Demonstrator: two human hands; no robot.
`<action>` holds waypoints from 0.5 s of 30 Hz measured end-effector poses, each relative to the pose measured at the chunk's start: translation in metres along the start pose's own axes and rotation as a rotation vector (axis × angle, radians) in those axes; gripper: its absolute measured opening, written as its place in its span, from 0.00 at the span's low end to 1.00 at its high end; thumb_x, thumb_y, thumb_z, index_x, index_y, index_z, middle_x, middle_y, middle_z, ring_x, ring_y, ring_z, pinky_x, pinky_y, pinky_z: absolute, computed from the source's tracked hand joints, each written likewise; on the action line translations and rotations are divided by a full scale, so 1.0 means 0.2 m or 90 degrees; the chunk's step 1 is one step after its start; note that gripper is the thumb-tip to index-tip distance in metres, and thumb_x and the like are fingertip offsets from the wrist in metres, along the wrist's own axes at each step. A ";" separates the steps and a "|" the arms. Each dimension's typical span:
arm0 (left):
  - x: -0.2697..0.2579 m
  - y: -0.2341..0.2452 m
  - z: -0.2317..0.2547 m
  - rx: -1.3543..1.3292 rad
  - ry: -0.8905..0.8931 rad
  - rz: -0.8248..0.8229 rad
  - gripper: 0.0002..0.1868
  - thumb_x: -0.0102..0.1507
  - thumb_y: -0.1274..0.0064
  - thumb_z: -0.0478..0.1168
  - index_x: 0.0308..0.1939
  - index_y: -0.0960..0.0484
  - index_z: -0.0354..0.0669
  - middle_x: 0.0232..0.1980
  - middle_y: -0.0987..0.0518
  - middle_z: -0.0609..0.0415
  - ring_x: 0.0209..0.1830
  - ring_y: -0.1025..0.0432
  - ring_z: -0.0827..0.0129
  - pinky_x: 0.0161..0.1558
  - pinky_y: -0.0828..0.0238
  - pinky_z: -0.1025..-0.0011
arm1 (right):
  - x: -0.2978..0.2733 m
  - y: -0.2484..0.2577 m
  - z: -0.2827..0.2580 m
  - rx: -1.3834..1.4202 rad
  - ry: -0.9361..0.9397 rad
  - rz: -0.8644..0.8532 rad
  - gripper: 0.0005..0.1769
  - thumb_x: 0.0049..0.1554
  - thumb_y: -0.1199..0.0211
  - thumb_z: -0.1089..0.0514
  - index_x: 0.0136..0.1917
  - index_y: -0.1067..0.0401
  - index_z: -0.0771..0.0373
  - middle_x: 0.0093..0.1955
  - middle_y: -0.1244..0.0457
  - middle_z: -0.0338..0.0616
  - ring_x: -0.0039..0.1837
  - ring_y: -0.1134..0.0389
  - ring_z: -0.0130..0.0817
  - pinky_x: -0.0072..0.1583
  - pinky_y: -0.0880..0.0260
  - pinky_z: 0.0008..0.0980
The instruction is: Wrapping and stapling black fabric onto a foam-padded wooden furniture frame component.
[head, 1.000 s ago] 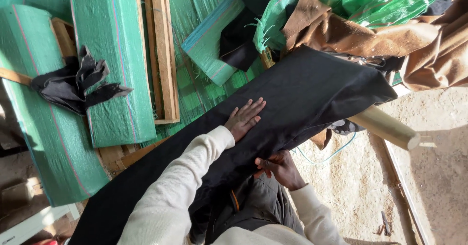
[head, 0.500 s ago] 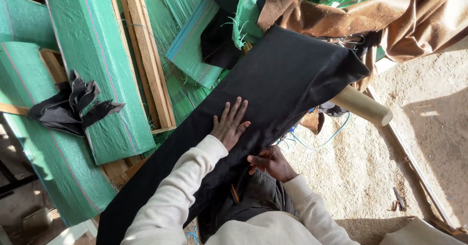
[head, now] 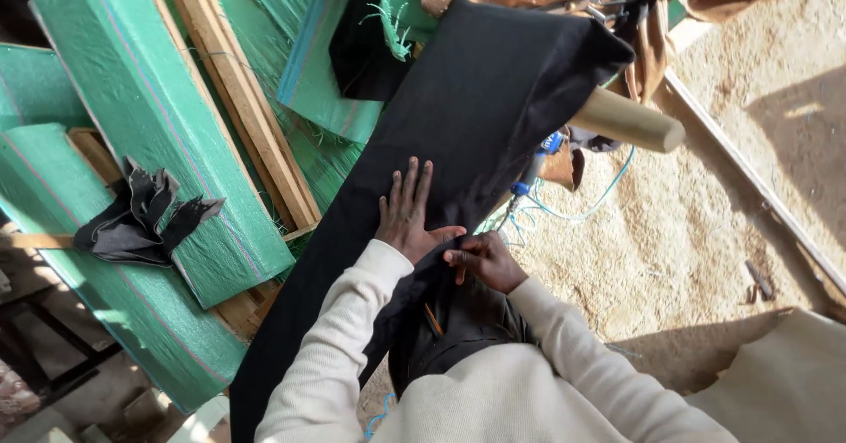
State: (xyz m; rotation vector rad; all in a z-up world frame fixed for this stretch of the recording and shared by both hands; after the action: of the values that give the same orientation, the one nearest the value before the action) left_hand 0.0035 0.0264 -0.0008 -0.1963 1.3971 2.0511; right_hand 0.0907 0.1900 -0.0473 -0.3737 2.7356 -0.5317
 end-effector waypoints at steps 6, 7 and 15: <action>0.09 -0.02 -0.07 -0.025 0.029 0.019 0.67 0.54 0.48 0.82 0.84 0.62 0.56 0.85 0.56 0.44 0.79 0.50 0.31 0.67 0.42 0.31 | 0.03 -0.03 -0.07 -0.076 0.019 0.067 0.15 0.61 0.34 0.62 0.36 0.21 0.74 0.24 0.32 0.54 0.27 0.28 0.40 0.35 0.35 0.34; 0.11 -0.04 -0.08 -0.034 0.037 0.021 0.68 0.53 0.47 0.82 0.84 0.61 0.57 0.85 0.55 0.45 0.78 0.48 0.32 0.67 0.40 0.32 | 0.03 -0.03 -0.06 -0.091 0.024 0.085 0.14 0.61 0.35 0.62 0.36 0.20 0.73 0.24 0.32 0.53 0.28 0.28 0.39 0.35 0.35 0.33; 0.10 0.01 -0.03 -0.013 0.002 0.106 0.63 0.54 0.43 0.78 0.82 0.51 0.51 0.79 0.41 0.39 0.71 0.37 0.31 0.64 0.32 0.37 | 0.03 -0.09 -0.09 -0.229 0.077 0.218 0.17 0.58 0.30 0.57 0.30 0.25 0.65 0.23 0.35 0.49 0.27 0.34 0.43 0.36 0.37 0.32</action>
State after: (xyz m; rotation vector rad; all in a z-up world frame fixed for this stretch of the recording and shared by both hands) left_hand -0.0148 0.0287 -0.0123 -0.0948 1.4369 2.2025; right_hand 0.0818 0.1777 -0.0267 0.0510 2.9210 0.0300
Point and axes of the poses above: each hand's wrist, its own x-axis towards the middle knuckle, its own y-axis out of the back of the hand, z = x × y, the point moved 2 cm from there along x, towards the middle knuckle
